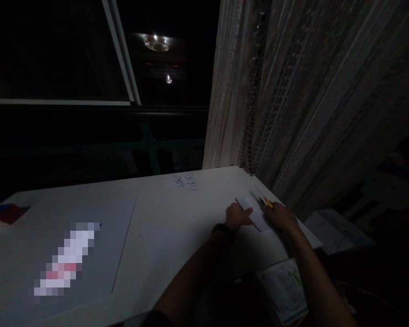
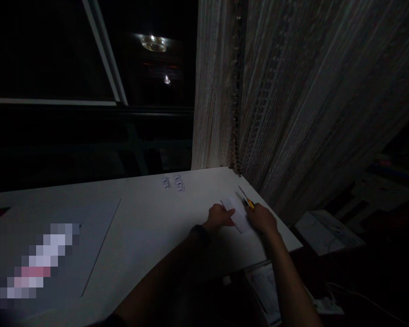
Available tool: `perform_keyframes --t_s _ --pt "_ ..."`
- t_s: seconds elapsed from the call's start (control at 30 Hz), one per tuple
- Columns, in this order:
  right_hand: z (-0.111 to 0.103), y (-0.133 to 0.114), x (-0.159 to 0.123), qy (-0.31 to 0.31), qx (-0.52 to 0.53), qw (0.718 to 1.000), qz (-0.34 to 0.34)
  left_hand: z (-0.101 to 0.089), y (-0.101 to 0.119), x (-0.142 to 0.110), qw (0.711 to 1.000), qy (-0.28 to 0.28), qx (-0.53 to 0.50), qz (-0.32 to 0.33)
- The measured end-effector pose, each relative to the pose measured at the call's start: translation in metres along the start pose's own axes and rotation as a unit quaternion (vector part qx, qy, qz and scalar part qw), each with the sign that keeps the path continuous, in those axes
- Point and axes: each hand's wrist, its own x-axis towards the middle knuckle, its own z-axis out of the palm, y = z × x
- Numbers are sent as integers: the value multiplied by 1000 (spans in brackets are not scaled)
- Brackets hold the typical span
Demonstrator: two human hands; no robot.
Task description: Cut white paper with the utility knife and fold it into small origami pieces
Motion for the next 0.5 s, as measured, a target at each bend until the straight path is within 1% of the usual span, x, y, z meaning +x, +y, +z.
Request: perform_keyframes --t_s 0.07,0.17,0.23,0.33,0.4,0.5 --pt "-4 -4 -5 10 -8 1000 8 -2 -3 -5 1000 12 12 20" --pt "-9 -16 -12 32 -27 999 16 -1 -9 -14 994 73 49 57" --pt "-8 -26 -15 49 -39 998 14 3 -11 -17 993 92 34 60" --pt "0 -40 -17 78 -56 995 9 13 -11 -17 995 84 -27 43" --pt "7 -48 -18 93 -74 993 2 18 -10 -16 995 78 -41 41" --pt "16 -56 -17 89 -95 991 -5 23 -8 -15 995 68 -60 42"
